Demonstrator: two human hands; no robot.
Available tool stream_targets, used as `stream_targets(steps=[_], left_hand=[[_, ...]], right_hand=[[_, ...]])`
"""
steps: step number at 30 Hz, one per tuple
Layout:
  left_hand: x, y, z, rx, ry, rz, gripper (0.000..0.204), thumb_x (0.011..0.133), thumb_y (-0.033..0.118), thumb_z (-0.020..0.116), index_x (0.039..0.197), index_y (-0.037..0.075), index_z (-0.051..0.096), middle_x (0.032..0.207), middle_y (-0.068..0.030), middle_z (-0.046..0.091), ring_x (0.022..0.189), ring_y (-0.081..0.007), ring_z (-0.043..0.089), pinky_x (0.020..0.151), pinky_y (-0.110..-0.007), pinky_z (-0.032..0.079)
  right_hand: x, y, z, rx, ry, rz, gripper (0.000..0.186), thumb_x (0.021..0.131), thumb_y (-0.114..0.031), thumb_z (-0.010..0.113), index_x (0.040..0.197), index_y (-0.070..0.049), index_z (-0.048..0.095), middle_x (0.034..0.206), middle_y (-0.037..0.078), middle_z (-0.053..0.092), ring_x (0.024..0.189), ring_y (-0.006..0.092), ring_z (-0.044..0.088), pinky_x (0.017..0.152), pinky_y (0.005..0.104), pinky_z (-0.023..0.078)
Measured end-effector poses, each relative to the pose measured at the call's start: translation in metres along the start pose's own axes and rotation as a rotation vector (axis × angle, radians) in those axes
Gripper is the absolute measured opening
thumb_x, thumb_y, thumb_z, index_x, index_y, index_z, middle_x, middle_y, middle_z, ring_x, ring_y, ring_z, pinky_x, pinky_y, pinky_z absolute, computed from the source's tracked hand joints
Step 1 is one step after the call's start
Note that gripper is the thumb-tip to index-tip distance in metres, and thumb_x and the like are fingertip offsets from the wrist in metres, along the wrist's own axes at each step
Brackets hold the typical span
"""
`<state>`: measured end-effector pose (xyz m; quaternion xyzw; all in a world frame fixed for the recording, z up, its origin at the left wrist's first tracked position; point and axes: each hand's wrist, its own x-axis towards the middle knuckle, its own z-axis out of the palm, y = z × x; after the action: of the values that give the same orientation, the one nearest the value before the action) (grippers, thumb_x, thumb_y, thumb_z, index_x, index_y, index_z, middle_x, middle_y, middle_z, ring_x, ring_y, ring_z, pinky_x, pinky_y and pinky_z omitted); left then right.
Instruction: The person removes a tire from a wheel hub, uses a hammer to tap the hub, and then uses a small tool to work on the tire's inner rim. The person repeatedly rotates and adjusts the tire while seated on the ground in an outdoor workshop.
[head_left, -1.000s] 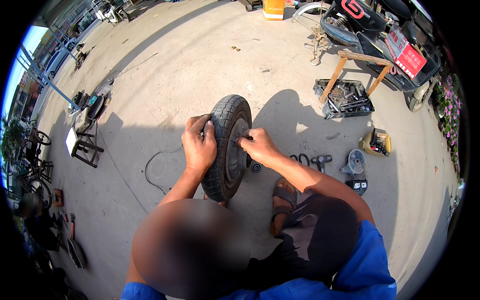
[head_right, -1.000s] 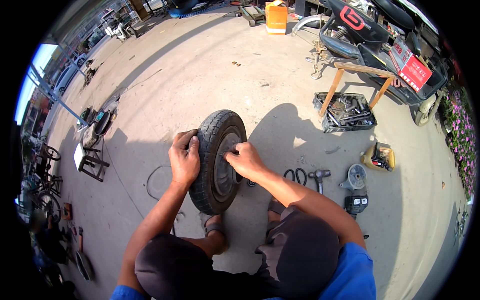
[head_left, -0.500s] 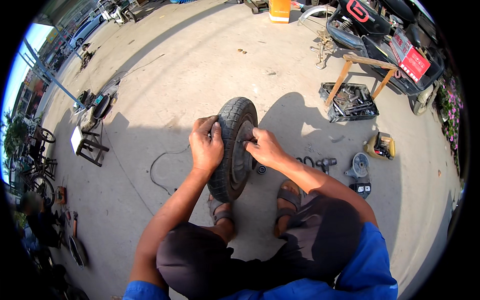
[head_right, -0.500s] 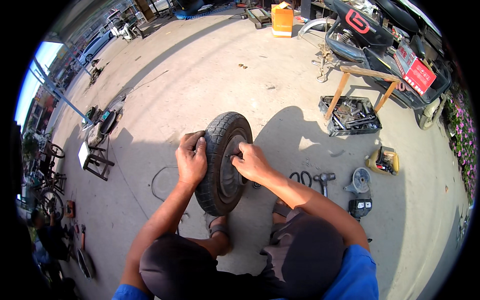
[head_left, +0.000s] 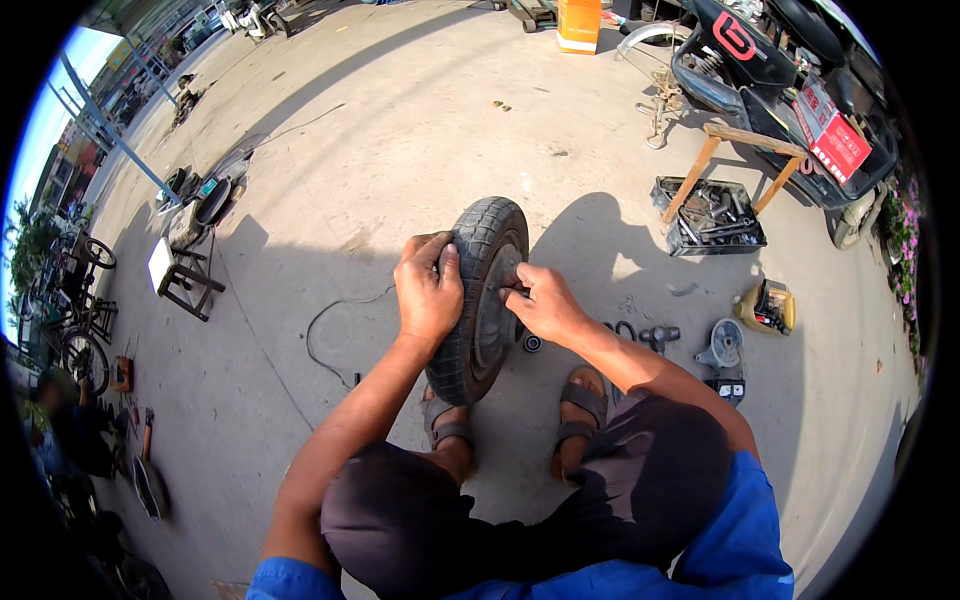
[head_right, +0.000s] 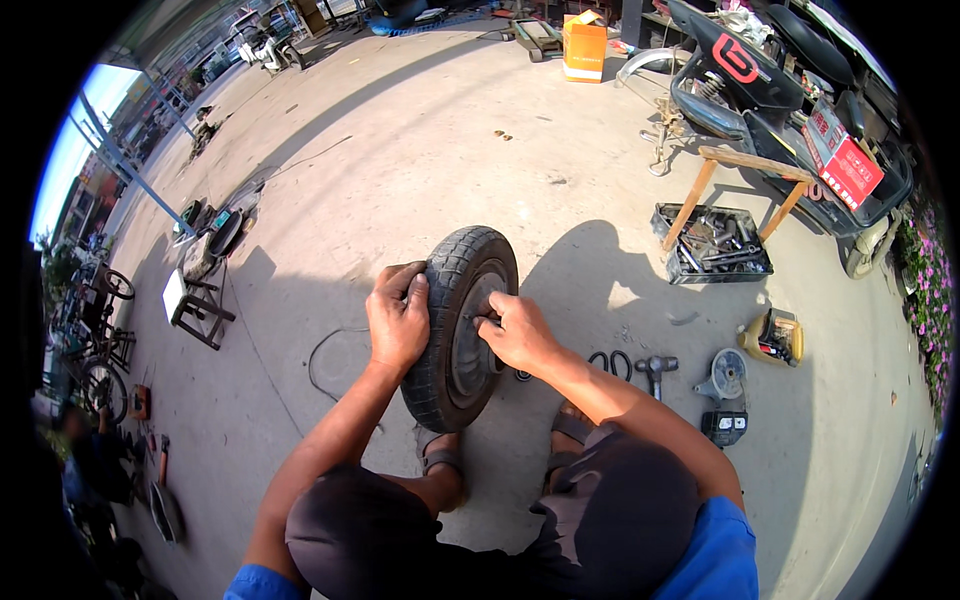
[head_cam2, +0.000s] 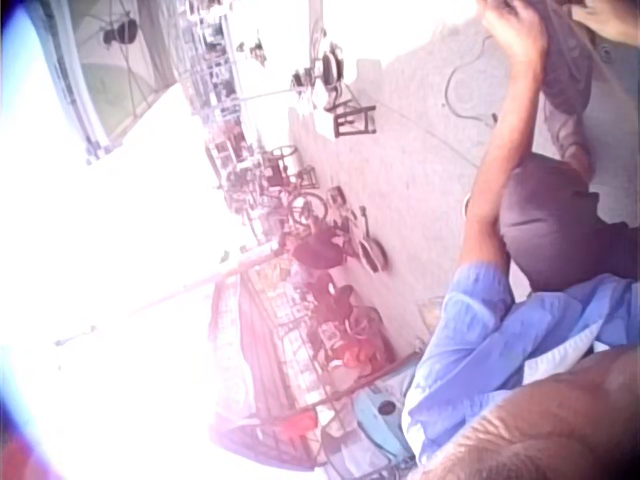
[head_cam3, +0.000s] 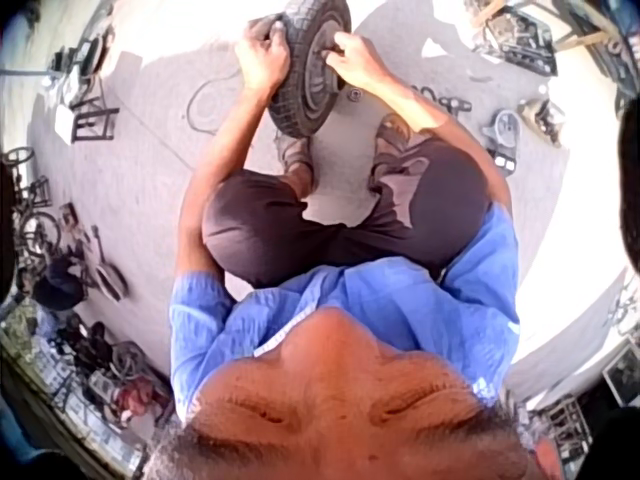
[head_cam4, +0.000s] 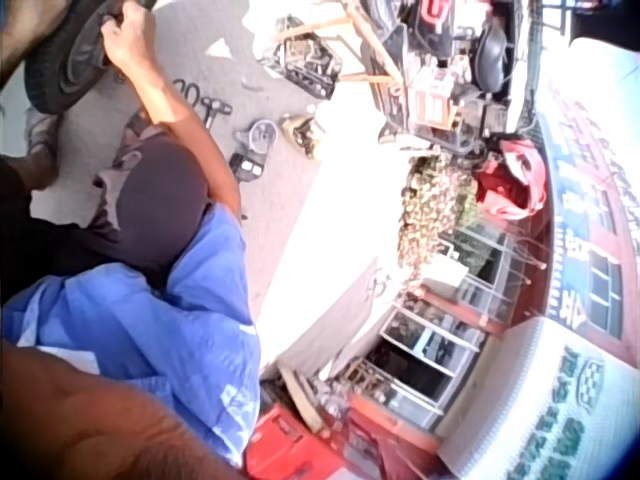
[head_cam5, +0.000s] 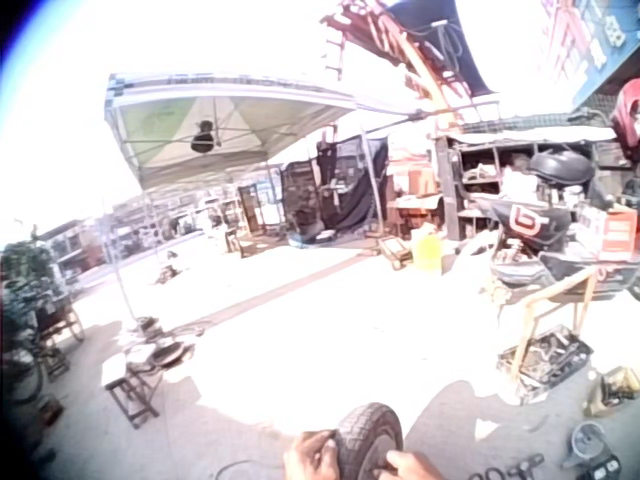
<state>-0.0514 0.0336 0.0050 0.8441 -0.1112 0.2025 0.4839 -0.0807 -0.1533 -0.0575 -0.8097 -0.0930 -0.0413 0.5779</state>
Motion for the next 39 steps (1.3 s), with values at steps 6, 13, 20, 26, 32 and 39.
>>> stream_targets(steps=[6, 13, 20, 26, 32, 39], left_hand=[[0.0, 0.001, 0.001, -0.001, -0.009, -0.005, 0.022, 0.092, 0.006, 0.062, 0.108, -0.006, 0.073, 0.104, -0.0238, 0.07, 0.094, -0.0387, 0.07, 0.086, -0.04, 0.053], [0.001, 0.003, -0.001, 0.025, -0.033, -0.04, 0.025, 0.094, 0.009, 0.061, 0.111, -0.005, 0.072, 0.108, -0.0224, 0.071, 0.099, -0.0351, 0.071, 0.09, -0.038, 0.053], [0.001, 0.002, 0.001, 0.007, -0.035, -0.046, 0.025, 0.094, 0.009, 0.061, 0.112, -0.005, 0.072, 0.109, -0.0231, 0.071, 0.1, -0.0353, 0.07, 0.091, -0.038, 0.052], [0.002, 0.003, 0.001, 0.02, -0.038, -0.044, 0.026, 0.094, 0.009, 0.061, 0.111, -0.006, 0.072, 0.109, -0.023, 0.071, 0.1, -0.0353, 0.07, 0.091, -0.038, 0.052], [0.001, 0.003, 0.0, 0.006, -0.031, -0.04, 0.025, 0.093, 0.009, 0.061, 0.111, -0.006, 0.072, 0.108, -0.0229, 0.071, 0.099, -0.0357, 0.07, 0.09, -0.038, 0.052], [-0.001, 0.002, 0.004, 0.022, -0.028, -0.025, 0.025, 0.093, 0.008, 0.061, 0.11, -0.006, 0.072, 0.108, -0.0233, 0.071, 0.099, -0.0362, 0.07, 0.09, -0.038, 0.053]], right_hand=[[-0.001, 0.004, 0.002, 0.03, 0.049, -0.013, 0.02, 0.089, -0.012, 0.071, 0.091, 0.005, 0.062, 0.081, 0.026, 0.067, 0.073, 0.036, 0.068, 0.064, 0.0432, 0.049], [-0.003, -0.015, -0.005, -0.167, 0.008, 0.139, 0.023, 0.092, -0.014, 0.07, 0.088, 0.007, 0.062, 0.075, 0.023, 0.067, 0.067, 0.0309, 0.067, 0.063, 0.0407, 0.05], [-0.001, -0.009, 0.0, 0.02, 0.022, 0.175, 0.024, 0.094, -0.016, 0.068, 0.084, 0.006, 0.064, 0.07, 0.015, 0.068, 0.065, 0.0224, 0.067, 0.062, 0.0391, 0.051], [-0.001, -0.008, -0.001, -0.008, 0.037, 0.215, 0.027, 0.095, -0.018, 0.067, 0.083, 0.006, 0.065, 0.07, 0.015, 0.068, 0.065, 0.0236, 0.068, 0.062, 0.0395, 0.051], [0.0, -0.009, 0.002, -0.024, 0.042, 0.254, 0.031, 0.095, -0.022, 0.066, 0.083, 0.006, 0.065, 0.07, 0.018, 0.068, 0.066, 0.0303, 0.068, 0.064, 0.0429, 0.051], [0.001, -0.001, 0.005, -0.178, 0.08, 0.154, 0.033, 0.095, -0.024, 0.066, 0.084, 0.006, 0.064, 0.078, 0.031, 0.063, 0.079, 0.0504, 0.064, 0.067, 0.051, 0.049]])
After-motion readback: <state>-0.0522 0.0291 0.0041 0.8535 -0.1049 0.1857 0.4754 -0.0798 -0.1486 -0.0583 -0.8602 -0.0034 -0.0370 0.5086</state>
